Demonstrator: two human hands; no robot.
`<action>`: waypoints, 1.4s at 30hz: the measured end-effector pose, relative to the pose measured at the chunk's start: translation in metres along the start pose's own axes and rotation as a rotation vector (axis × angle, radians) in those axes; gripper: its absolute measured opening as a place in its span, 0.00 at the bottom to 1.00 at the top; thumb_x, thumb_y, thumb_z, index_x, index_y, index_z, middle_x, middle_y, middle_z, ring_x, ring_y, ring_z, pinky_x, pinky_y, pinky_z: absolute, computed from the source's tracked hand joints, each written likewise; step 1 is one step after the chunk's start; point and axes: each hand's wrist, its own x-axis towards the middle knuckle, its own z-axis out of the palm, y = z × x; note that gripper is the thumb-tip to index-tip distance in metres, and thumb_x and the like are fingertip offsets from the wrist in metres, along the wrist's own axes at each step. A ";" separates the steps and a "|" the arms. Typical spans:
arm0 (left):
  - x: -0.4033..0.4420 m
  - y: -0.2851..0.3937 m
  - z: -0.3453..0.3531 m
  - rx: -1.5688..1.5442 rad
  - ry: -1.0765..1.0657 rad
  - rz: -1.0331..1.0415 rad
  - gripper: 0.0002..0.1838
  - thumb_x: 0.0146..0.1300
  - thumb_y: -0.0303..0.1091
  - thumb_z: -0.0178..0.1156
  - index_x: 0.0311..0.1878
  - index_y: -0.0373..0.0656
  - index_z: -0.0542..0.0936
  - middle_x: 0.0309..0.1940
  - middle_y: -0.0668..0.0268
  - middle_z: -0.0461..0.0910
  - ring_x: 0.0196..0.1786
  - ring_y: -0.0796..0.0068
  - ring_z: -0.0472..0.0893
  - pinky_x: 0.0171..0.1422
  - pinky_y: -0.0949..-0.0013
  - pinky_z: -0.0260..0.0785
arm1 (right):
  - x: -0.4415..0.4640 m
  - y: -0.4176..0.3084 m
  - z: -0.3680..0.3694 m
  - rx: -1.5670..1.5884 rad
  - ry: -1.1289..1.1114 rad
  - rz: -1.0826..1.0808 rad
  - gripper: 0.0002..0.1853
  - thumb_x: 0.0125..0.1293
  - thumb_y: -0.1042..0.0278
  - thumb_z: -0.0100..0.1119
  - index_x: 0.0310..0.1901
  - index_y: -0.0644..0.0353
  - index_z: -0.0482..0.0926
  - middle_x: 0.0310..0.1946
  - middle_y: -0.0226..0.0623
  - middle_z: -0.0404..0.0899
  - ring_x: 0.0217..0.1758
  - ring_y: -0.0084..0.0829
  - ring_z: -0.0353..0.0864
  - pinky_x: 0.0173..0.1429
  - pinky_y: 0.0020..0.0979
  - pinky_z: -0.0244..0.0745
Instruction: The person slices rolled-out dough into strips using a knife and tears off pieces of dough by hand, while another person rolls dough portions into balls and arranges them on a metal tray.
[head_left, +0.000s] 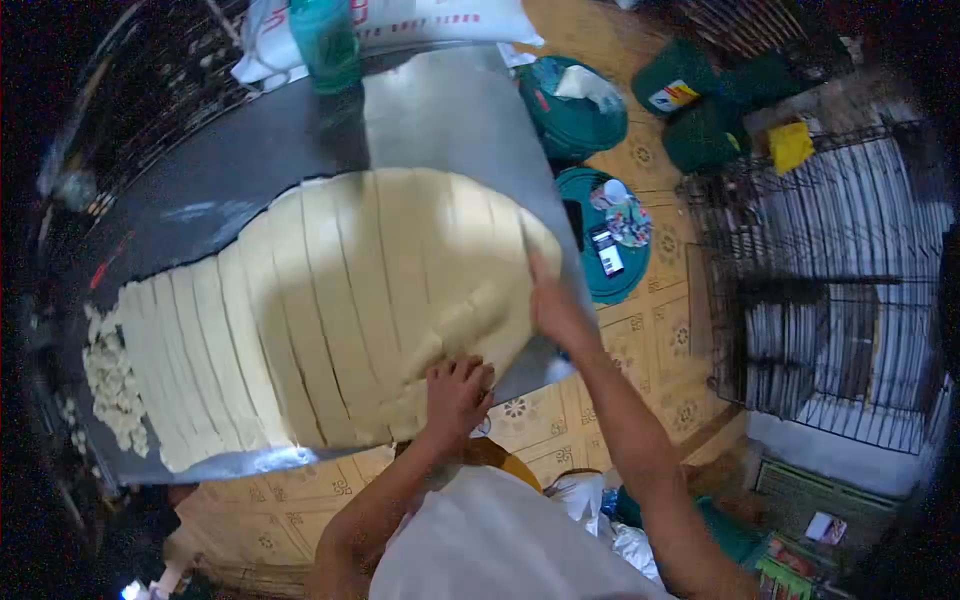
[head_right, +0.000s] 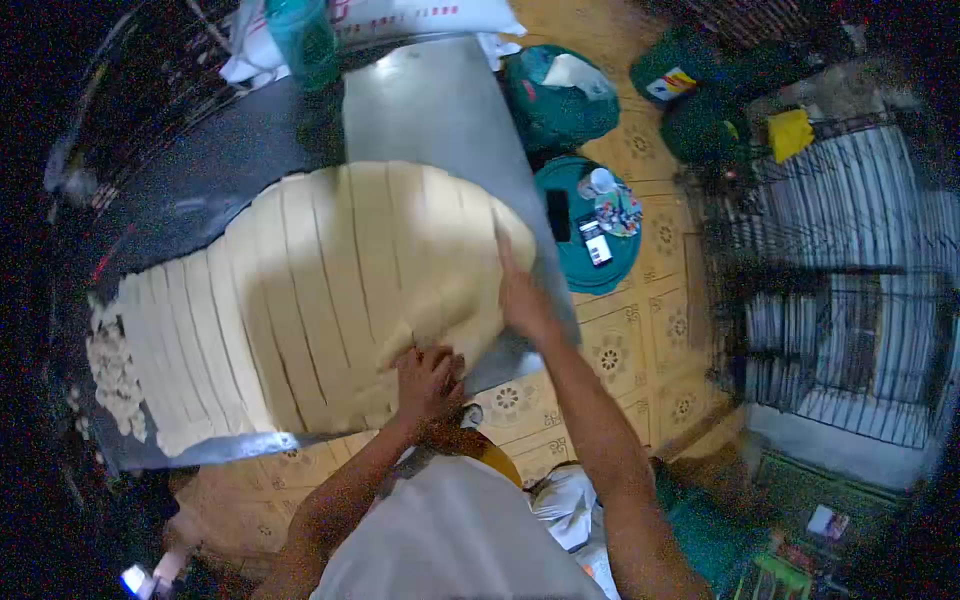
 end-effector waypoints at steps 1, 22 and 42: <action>0.002 -0.001 -0.001 0.016 -0.014 0.000 0.27 0.52 0.41 0.69 0.59 0.55 0.80 0.60 0.69 0.78 0.58 0.59 0.73 0.63 0.52 0.61 | -0.010 0.029 0.020 -0.071 0.002 -0.001 0.36 0.75 0.70 0.45 0.84 0.54 0.52 0.60 0.61 0.80 0.44 0.58 0.85 0.47 0.54 0.76; 0.016 0.036 -0.019 0.118 -0.078 -0.104 0.19 0.56 0.39 0.71 0.52 0.51 0.83 0.54 0.64 0.81 0.56 0.56 0.77 0.59 0.55 0.69 | 0.059 0.090 -0.017 -0.032 0.303 -0.489 0.28 0.73 0.62 0.53 0.73 0.51 0.71 0.52 0.48 0.84 0.44 0.52 0.83 0.46 0.49 0.78; -0.501 -0.044 0.101 -1.833 0.737 -0.367 0.11 0.70 0.32 0.62 0.53 0.42 0.81 0.51 0.61 0.82 0.46 0.65 0.82 0.55 0.64 0.75 | -0.144 -0.046 0.162 0.306 -0.195 -1.182 0.13 0.67 0.73 0.61 0.52 0.64 0.85 0.30 0.39 0.83 0.28 0.39 0.79 0.36 0.36 0.76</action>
